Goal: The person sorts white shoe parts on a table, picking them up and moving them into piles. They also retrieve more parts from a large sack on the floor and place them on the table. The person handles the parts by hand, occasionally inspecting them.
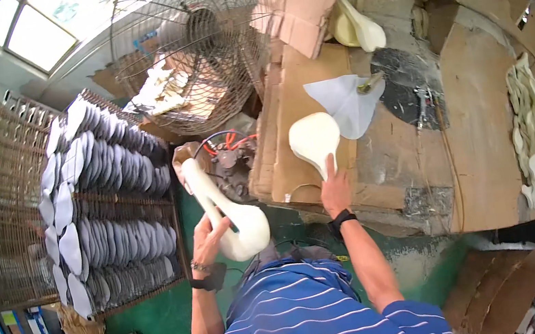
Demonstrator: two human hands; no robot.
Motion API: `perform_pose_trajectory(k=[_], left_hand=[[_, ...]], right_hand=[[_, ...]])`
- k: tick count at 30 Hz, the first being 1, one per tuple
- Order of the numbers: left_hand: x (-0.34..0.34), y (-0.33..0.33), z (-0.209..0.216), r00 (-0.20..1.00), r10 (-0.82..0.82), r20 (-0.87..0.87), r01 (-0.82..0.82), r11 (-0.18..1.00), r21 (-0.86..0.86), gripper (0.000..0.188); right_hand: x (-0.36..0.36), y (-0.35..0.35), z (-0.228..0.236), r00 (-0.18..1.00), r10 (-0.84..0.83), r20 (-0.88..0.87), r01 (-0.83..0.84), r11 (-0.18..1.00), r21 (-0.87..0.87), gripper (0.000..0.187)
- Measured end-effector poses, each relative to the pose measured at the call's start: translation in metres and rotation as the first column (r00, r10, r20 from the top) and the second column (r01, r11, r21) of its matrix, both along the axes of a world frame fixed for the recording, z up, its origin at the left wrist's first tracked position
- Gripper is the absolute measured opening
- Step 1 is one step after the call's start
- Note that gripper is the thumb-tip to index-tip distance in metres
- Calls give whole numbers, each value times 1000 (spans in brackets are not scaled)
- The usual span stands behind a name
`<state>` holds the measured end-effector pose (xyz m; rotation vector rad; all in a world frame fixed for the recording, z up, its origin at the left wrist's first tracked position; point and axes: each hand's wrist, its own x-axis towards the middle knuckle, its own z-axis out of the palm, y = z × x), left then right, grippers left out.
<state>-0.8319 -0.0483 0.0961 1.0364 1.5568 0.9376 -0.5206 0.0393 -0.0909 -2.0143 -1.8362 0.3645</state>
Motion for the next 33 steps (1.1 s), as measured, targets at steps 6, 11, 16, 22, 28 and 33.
perform_pose_trajectory(k=[6, 11, 16, 22, 28, 33], left_hand=[[12, -1, 19, 996, -16, 85, 19, 999, -26, 53], [18, 1, 15, 1000, -8, 2, 8, 1000, 5, 54], [23, 7, 1, 1000, -26, 16, 26, 999, 27, 50], [30, 20, -23, 974, -2, 228, 0, 1000, 10, 49], [41, 26, -41, 970, 26, 242, -24, 1000, -13, 49], [51, 18, -42, 970, 57, 234, -51, 998, -32, 49]], right_hand=[[19, -3, 13, 987, 80, -139, -57, 986, 158, 86], [35, -13, 35, 962, 71, -265, -8, 972, 235, 82], [48, -29, 51, 944, 12, -328, 64, 973, 221, 77], [60, -45, 58, 931, -5, -365, 105, 962, 253, 71], [74, -56, 60, 915, -10, -403, 114, 966, 234, 68], [70, -64, 72, 884, -5, -467, 73, 989, 129, 67]])
